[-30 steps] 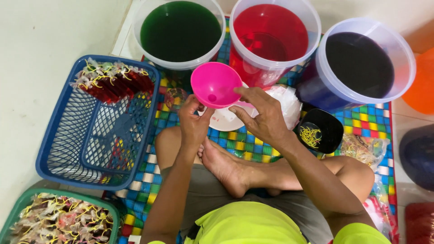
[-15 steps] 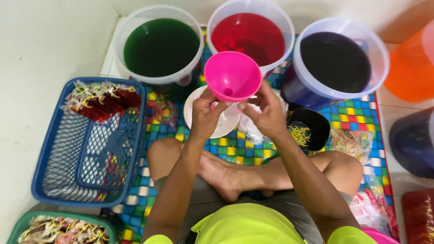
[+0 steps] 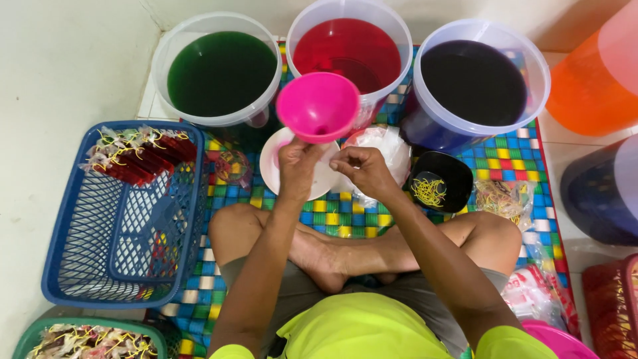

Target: Filling small plastic bags with colored syrup using a ladle and funnel, then tying them with rubber bands.

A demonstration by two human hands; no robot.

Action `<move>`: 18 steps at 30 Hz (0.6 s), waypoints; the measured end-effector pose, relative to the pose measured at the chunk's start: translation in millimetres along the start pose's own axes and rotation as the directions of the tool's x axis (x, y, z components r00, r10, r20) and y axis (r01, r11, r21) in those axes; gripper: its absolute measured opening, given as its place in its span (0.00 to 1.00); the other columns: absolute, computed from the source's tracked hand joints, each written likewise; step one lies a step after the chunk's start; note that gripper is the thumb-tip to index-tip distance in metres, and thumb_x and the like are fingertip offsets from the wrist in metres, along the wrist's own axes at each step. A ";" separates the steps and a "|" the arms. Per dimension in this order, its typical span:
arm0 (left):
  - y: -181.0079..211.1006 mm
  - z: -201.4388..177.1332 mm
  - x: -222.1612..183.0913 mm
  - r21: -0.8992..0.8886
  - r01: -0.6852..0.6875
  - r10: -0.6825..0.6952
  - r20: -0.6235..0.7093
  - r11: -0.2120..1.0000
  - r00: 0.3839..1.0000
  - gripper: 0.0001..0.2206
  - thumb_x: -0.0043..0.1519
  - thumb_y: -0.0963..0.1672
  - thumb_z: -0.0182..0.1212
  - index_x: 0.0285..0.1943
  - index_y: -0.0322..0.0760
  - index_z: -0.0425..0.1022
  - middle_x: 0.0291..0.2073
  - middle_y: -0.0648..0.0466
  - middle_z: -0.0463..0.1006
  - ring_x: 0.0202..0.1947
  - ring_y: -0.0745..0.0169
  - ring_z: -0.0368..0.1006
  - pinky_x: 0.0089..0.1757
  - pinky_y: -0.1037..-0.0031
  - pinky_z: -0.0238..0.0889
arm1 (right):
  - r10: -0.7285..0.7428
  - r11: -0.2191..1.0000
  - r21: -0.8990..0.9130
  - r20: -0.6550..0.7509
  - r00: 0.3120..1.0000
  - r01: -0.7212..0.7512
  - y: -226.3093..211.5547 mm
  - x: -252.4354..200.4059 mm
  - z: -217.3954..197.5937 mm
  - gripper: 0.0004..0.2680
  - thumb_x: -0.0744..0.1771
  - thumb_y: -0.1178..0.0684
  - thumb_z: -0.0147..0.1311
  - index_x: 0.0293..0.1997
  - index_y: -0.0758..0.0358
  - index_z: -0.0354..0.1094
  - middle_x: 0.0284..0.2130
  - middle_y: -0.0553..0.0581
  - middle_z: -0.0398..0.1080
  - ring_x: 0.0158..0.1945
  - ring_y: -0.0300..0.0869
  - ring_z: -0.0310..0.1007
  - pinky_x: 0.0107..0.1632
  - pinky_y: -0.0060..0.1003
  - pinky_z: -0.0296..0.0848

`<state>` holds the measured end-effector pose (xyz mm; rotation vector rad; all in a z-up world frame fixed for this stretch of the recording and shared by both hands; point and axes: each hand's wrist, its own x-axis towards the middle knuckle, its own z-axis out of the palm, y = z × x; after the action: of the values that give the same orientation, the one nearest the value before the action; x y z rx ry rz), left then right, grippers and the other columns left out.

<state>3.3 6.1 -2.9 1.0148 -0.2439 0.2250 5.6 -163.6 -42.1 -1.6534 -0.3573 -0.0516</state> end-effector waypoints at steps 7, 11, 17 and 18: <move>9.3 -57.8 -0.8 0.268 -0.037 0.086 -0.174 0.963 0.981 0.10 0.59 0.38 0.72 0.48 0.36 0.85 0.39 0.52 0.83 0.38 0.71 0.74 0.47 0.69 0.71 | 0.014 0.595 -0.803 0.072 0.997 0.050 70.3 7.3 -18.8 0.21 0.62 0.49 0.70 0.61 0.55 0.71 0.51 0.64 0.71 0.56 0.57 0.74 0.51 0.51 0.79; -0.4 -85.7 -4.6 0.253 -0.071 0.124 -0.202 0.965 0.971 0.14 0.56 0.37 0.75 0.51 0.36 0.84 0.41 0.50 0.83 0.39 0.66 0.77 0.48 0.68 0.72 | 0.214 0.435 -0.896 0.196 0.957 0.086 108.6 14.7 -27.4 0.19 0.65 0.48 0.63 0.62 0.55 0.70 0.46 0.67 0.74 0.52 0.63 0.75 0.51 0.57 0.78; -5.7 -99.1 -11.3 0.261 -0.046 0.114 -0.249 0.964 0.962 0.16 0.51 0.36 0.77 0.49 0.35 0.84 0.36 0.57 0.82 0.34 0.75 0.76 0.42 0.77 0.73 | 0.425 0.582 -0.807 0.197 0.883 -0.100 93.0 19.6 -35.0 0.16 0.65 0.51 0.63 0.59 0.51 0.71 0.35 0.65 0.78 0.42 0.62 0.80 0.46 0.54 0.78; -3.6 -99.2 -11.7 0.291 -0.022 0.097 -0.244 0.956 0.965 0.16 0.51 0.37 0.78 0.48 0.37 0.84 0.35 0.59 0.83 0.32 0.78 0.75 0.40 0.80 0.72 | 0.450 0.672 -0.720 0.213 0.867 -0.172 88.0 20.7 -38.2 0.16 0.63 0.53 0.65 0.58 0.50 0.72 0.30 0.63 0.78 0.39 0.59 0.80 0.43 0.52 0.78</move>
<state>2.9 88.5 -59.4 1.2534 -0.0053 0.4535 55.0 -203.0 -117.1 -2.4654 -0.3507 0.4678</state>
